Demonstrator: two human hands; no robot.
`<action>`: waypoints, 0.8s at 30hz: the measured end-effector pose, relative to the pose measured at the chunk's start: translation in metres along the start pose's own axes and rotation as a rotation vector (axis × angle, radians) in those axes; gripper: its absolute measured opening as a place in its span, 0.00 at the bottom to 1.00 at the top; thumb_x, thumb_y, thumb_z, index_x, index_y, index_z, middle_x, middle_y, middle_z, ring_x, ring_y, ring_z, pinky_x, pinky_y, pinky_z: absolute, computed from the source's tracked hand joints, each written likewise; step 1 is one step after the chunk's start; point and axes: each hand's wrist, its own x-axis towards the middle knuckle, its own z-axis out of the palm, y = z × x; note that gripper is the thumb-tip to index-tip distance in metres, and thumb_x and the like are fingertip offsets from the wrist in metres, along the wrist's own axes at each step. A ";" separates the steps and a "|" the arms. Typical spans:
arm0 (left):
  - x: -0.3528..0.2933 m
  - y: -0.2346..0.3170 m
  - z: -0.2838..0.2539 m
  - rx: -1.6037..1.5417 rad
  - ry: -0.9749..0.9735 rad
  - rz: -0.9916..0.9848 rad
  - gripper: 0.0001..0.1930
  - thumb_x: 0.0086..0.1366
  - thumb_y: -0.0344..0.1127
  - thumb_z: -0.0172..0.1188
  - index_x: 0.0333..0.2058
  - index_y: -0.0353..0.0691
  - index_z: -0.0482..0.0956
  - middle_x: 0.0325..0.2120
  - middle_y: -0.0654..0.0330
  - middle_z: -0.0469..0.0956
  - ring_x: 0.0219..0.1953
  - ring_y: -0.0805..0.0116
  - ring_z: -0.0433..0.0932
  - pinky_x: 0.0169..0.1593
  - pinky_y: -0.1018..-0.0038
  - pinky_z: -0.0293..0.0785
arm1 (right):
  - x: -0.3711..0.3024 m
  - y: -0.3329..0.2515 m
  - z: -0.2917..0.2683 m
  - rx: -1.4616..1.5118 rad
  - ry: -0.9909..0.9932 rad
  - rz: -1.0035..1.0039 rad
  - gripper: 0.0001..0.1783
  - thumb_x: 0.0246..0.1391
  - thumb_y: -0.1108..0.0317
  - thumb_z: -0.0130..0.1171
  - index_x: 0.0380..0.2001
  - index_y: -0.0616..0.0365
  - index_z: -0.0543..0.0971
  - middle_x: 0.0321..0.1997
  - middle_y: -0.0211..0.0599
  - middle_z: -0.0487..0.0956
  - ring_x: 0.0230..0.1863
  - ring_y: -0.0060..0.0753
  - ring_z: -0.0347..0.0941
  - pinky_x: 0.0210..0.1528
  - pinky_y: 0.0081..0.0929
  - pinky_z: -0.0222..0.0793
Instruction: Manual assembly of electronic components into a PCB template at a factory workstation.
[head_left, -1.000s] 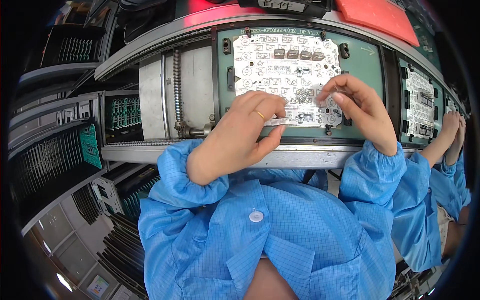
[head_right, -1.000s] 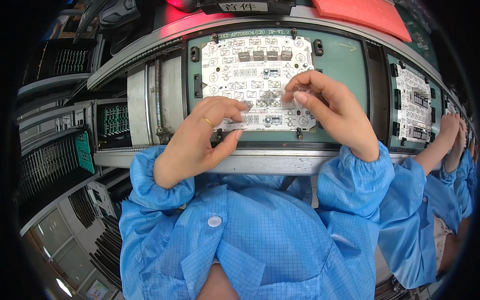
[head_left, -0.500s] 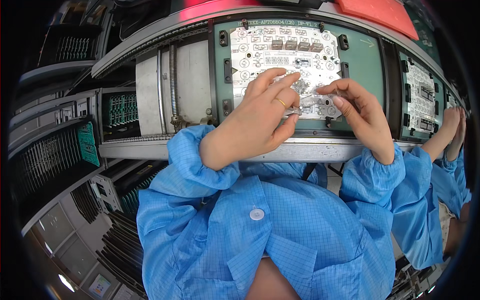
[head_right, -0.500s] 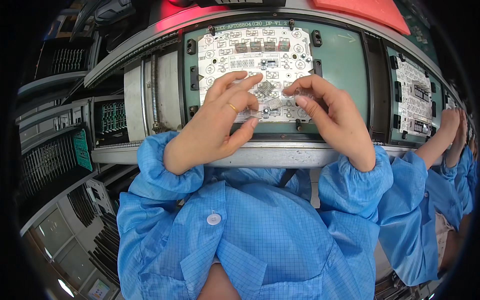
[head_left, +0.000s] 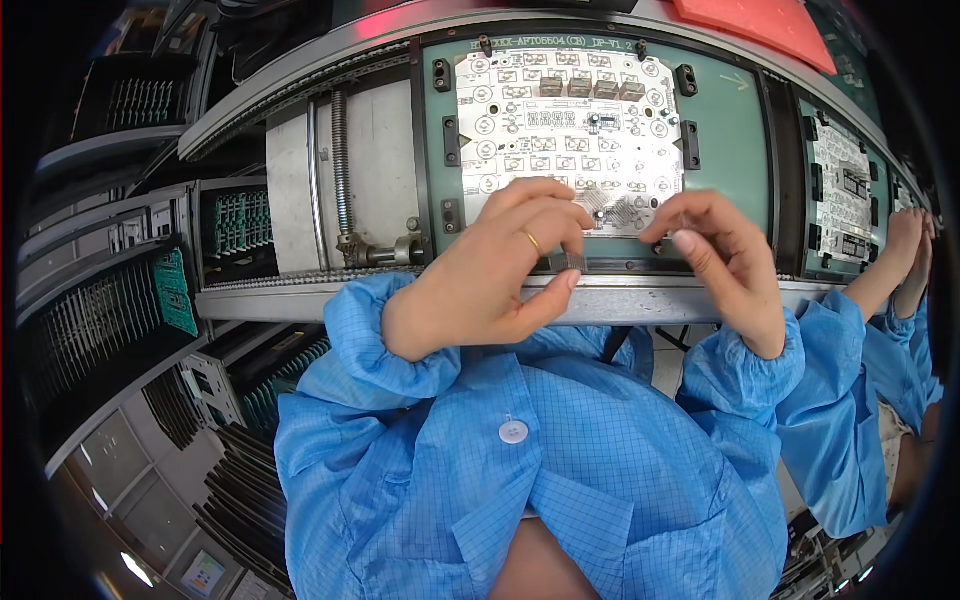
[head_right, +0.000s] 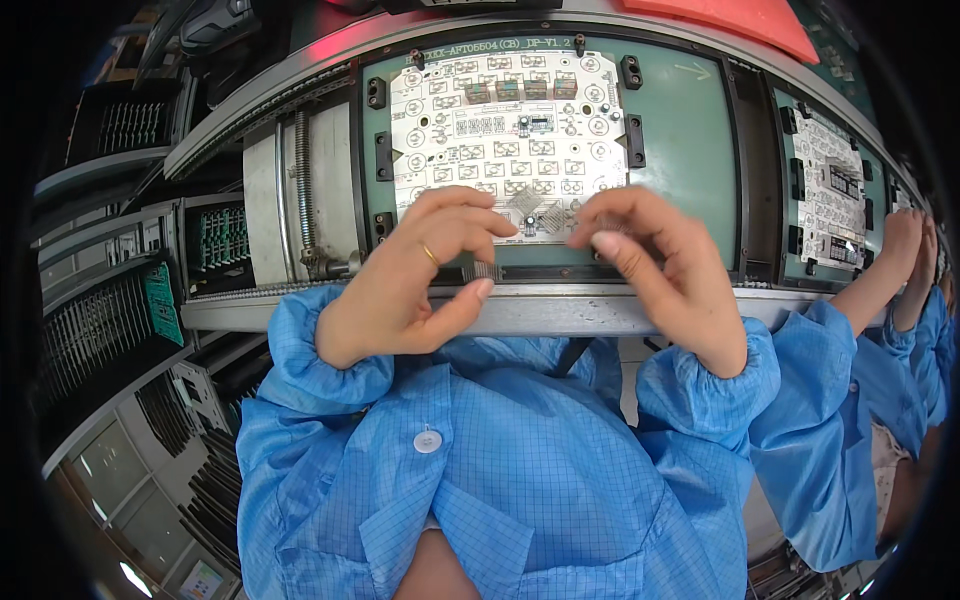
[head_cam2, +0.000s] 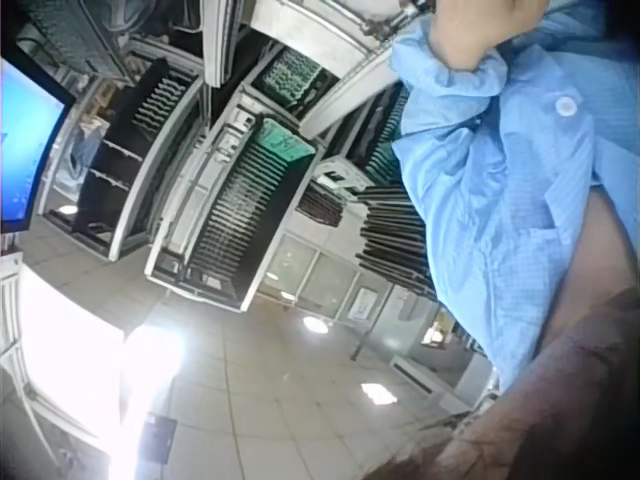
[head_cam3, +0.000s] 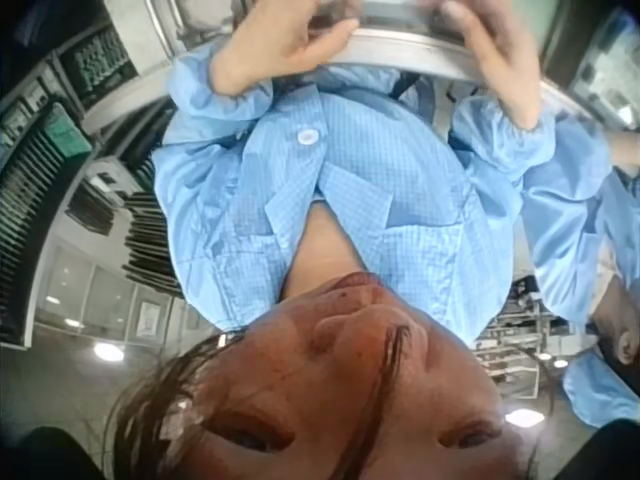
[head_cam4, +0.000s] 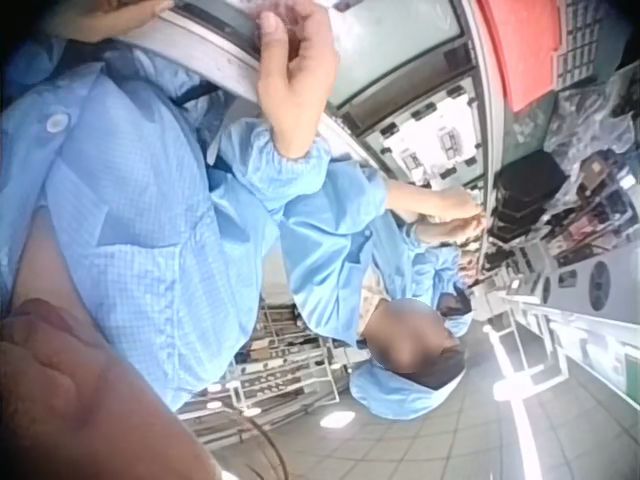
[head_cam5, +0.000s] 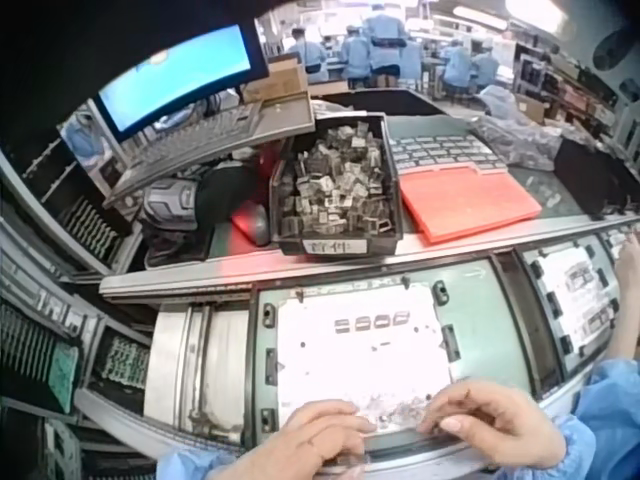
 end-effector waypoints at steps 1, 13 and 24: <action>0.000 -0.001 -0.003 -0.002 -0.002 0.000 0.10 0.57 0.25 0.61 0.38 0.37 0.72 0.52 0.52 0.76 0.63 0.48 0.66 0.63 0.59 0.65 | 0.001 0.001 0.002 0.001 0.002 0.002 0.10 0.64 0.78 0.53 0.47 0.65 0.76 0.38 0.36 0.82 0.42 0.24 0.76 0.45 0.20 0.69; 0.005 -0.005 0.008 0.290 -0.015 0.053 0.10 0.57 0.27 0.63 0.38 0.38 0.74 0.59 0.53 0.74 0.67 0.45 0.60 0.67 0.54 0.57 | 0.003 0.005 0.006 -0.262 -0.023 0.027 0.11 0.62 0.80 0.54 0.47 0.65 0.74 0.43 0.42 0.83 0.38 0.25 0.77 0.41 0.23 0.69; -0.001 -0.006 -0.003 0.139 0.217 -0.215 0.11 0.59 0.27 0.67 0.41 0.35 0.78 0.38 0.55 0.79 0.41 0.58 0.76 0.43 0.69 0.75 | 0.011 -0.003 -0.008 -0.563 0.162 -0.036 0.10 0.58 0.79 0.62 0.43 0.64 0.77 0.37 0.34 0.79 0.27 0.15 0.67 0.30 0.19 0.65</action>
